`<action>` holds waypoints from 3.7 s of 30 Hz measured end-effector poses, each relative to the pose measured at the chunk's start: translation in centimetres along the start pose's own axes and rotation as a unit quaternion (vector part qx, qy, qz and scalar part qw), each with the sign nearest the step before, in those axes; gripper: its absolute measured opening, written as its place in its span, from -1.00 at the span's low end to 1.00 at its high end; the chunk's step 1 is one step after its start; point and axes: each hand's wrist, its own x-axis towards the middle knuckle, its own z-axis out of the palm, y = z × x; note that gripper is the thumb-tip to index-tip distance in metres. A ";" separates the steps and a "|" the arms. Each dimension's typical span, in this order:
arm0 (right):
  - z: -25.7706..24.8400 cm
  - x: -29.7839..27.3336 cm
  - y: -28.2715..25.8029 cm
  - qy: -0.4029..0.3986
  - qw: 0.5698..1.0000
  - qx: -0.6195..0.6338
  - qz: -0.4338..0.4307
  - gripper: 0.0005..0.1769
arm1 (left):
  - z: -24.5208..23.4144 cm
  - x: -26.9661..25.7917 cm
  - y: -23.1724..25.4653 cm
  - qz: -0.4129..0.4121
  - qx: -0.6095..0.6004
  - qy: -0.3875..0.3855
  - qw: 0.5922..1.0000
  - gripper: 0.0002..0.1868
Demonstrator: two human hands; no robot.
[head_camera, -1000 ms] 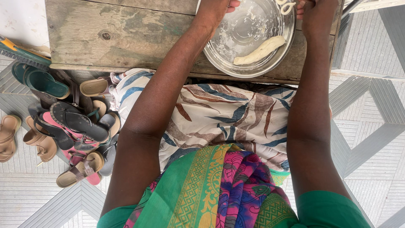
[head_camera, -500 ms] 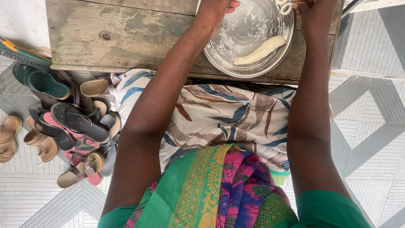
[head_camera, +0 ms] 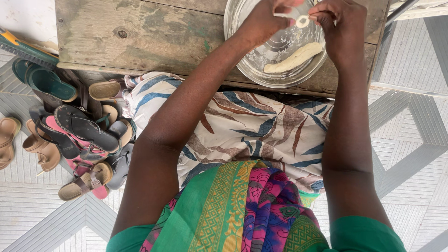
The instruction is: The person shapes small pieces of white dough into decorative ring or lamp shapes by hand and places them on the rim of a metal plate.
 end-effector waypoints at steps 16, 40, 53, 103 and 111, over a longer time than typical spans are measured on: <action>1.0 -0.3 2.5 0.020 0.947 0.318 0.043 -0.91 | 0.3 -1.3 2.9 0.048 -0.076 0.011 0.996 -0.80; 2.6 -0.5 3.8 0.038 0.923 0.377 0.073 -0.93 | 0.9 -2.0 3.0 0.083 0.074 0.103 0.988 -0.84; 2.5 -0.6 3.6 0.041 0.928 0.360 0.081 -0.93 | 1.0 -1.4 1.6 0.079 0.047 0.068 0.993 -0.87; 2.1 -2.3 16.3 0.121 0.916 0.123 0.362 -0.80 | -0.1 -0.8 0.0 0.023 0.094 0.102 0.990 -0.68; 2.5 -2.9 16.9 0.106 0.940 0.091 0.310 -0.84 | 0.3 -1.8 2.8 -0.086 0.162 0.007 0.983 -0.80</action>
